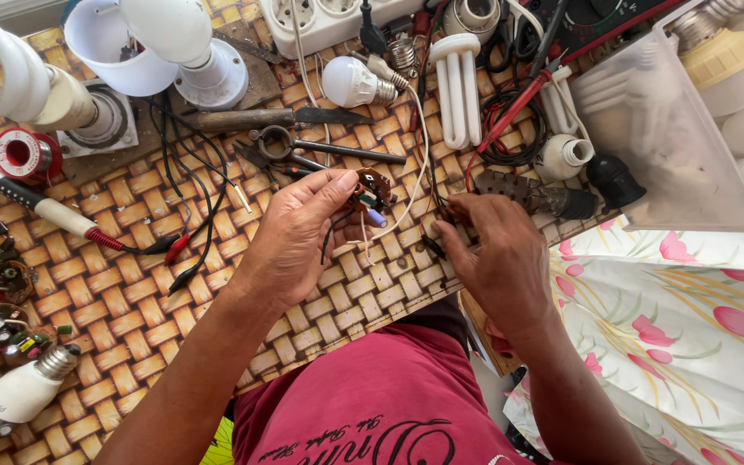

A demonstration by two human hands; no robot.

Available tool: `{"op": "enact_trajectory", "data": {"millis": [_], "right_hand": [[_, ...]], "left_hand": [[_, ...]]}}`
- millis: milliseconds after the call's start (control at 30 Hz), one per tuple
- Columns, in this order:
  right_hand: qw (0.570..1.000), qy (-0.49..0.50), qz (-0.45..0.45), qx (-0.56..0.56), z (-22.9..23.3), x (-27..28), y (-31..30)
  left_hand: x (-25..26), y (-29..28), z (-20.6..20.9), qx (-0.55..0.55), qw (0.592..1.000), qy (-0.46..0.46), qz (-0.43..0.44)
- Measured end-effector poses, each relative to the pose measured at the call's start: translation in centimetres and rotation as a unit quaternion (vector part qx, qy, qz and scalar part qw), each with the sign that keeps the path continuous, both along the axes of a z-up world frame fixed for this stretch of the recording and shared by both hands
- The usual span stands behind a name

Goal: The person works on a small electronic circuit board, connecting wires to its terminals and testing the assembly by plugging it into a power strip. The person uses a multimeter to measure electrical values and adjusts the wiring connections throughout the process.

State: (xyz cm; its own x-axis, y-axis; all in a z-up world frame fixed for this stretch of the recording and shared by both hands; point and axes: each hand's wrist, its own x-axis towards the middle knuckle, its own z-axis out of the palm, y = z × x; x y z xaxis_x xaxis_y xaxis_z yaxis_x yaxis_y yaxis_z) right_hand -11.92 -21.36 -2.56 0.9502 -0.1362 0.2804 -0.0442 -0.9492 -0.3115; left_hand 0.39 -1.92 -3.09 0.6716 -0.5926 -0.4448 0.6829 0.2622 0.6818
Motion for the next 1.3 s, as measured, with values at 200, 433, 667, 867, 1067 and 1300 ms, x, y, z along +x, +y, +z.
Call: {"op": "enact_trajectory", "data": {"millis": [200, 433, 667, 867, 1067, 1300], "right_hand": [[0.998, 0.038, 0.012, 0.053, 0.3, -0.1, 0.0], [0.992, 0.036, 0.028, 0.119, 0.7, 0.0, -0.4], [0.993, 0.048, 0.006, 0.104, -0.1, 0.1, 0.1], [0.993, 0.019, 0.007, 0.113, 0.1, 0.1, 0.4], [0.979, -0.075, 0.02, 0.187, 1.2, 1.2, 0.5], [0.926, -0.125, -0.011, 0.355, -1.4, 2.3, 1.0]], "left_hand": [[0.0, 0.6, 0.1, -0.022, 1.0, 0.002, 0.005], [-0.7, 0.3, 0.4, 0.034, 0.999, -0.001, -0.025], [-1.1, 0.3, -0.3, 0.02, 0.998, -0.035, -0.043], [-0.8, 0.5, -0.4, 0.034, 0.998, -0.033, -0.039], [-0.5, 0.6, 0.2, 0.022, 0.999, -0.011, -0.03], [-0.1, 0.7, 0.0, 0.023, 0.999, -0.001, -0.023]]}}
